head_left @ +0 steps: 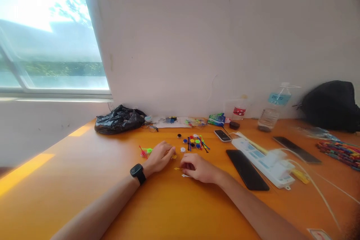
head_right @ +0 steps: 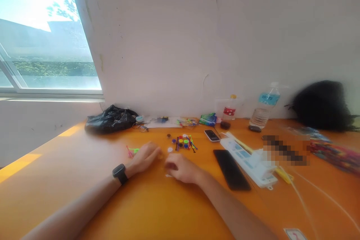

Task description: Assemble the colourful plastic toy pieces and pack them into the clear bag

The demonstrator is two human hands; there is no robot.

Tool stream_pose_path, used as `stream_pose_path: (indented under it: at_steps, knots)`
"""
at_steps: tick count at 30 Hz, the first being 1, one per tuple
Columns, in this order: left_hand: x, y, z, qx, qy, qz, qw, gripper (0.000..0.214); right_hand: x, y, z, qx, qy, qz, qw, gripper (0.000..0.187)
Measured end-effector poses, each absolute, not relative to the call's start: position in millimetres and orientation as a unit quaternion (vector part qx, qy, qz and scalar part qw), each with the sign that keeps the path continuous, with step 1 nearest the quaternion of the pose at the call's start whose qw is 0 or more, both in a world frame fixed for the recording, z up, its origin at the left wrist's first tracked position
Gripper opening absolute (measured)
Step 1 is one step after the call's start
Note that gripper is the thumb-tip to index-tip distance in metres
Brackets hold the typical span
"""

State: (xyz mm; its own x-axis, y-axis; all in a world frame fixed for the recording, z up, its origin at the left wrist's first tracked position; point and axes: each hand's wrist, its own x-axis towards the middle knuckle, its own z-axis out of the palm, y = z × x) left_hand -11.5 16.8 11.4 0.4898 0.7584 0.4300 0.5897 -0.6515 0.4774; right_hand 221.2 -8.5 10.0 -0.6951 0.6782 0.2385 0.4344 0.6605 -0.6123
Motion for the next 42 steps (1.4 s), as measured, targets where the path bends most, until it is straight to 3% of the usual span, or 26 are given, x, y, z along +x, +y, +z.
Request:
stream_pose_path:
  at_steps: [7, 26, 33, 42]
  knots:
    - [-9.1, 8.0, 21.1, 0.880, 0.331, 0.295, 0.170, 0.052, 228.7, 2.8, 6.7, -0.373, -0.850, 0.264, 0.262, 0.007]
    - [-6.9, 11.8, 13.9, 0.865, 0.371, 0.293, 0.169, 0.053, 237.3, 5.1, 15.5, -0.378, -0.864, 0.220, 0.247, 0.007]
    - [-4.8, 9.2, 14.9, 0.841, 0.354, 0.325, 0.250, 0.053, 223.4, 5.1, 4.9, -0.367, -0.807, 0.305, 0.348, 0.015]
    - [-6.7, 19.1, 0.9, 0.856, 0.352, 0.339, 0.168, 0.027, 202.5, 5.8, -3.2, -0.348, -0.779, 0.291, 0.433, 0.016]
